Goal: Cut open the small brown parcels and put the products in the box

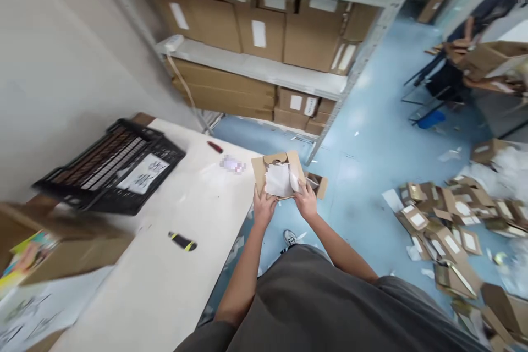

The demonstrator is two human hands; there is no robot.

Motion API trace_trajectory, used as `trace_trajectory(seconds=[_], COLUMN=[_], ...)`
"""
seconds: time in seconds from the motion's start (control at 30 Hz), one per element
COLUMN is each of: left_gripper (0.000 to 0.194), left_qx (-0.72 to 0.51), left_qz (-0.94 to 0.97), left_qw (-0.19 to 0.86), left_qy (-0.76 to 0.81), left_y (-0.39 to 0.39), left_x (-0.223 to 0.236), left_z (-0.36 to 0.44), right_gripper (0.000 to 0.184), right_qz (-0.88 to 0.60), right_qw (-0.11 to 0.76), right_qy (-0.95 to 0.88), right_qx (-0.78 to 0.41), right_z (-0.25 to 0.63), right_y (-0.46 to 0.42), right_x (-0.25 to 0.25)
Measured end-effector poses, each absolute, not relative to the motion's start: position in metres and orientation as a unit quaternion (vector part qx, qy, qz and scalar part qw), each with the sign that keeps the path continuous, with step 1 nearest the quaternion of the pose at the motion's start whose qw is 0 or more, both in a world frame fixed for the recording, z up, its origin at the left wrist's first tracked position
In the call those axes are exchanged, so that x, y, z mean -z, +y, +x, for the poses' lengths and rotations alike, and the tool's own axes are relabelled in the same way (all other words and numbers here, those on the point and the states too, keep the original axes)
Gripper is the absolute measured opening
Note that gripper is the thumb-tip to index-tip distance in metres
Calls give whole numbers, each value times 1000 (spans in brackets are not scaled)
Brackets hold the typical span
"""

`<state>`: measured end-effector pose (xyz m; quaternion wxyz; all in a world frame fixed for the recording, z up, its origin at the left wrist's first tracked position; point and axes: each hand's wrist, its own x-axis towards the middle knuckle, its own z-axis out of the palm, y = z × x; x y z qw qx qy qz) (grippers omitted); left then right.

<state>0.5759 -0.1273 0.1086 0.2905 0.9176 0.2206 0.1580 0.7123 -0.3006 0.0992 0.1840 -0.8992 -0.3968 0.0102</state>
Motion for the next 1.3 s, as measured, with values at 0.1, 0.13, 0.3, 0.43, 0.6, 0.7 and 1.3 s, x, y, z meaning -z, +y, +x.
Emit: trace_trajectory(seconds=[0.1, 0.13, 0.3, 0.43, 0.6, 0.7, 1.3], left_gripper=[16, 17, 37, 48, 49, 51, 73], left_qx=[-112, -97, -53, -46, -74, -102, -206], left_qz=[936, 940, 945, 948, 929, 915, 669], left_qw=[305, 307, 312, 291, 306, 304, 169], left_qy=[134, 110, 78, 122, 196, 244, 694], left_y=[-162, -172, -192, -175, -148, -134, -256], left_x=[-104, -102, -90, -80, -78, -89, -142], left_z=[670, 696, 765, 760, 723, 689, 181], right_gripper=[21, 22, 50, 57, 54, 55, 65], right_qz=[-932, -940, -963, -951, -915, -876, -445], right_qw=[174, 169, 153, 200, 243, 256, 246], right_qy=[-317, -296, -220, -236, -321, -405, -847], right_qx=[19, 21, -38, -25, -26, -54, -156], right_z=[772, 789, 853, 871, 864, 848, 390], right_y=[-355, -369, -404, -397, -346, -301, -173], right_x=[-89, -85, -66, -60, -62, -69, -124])
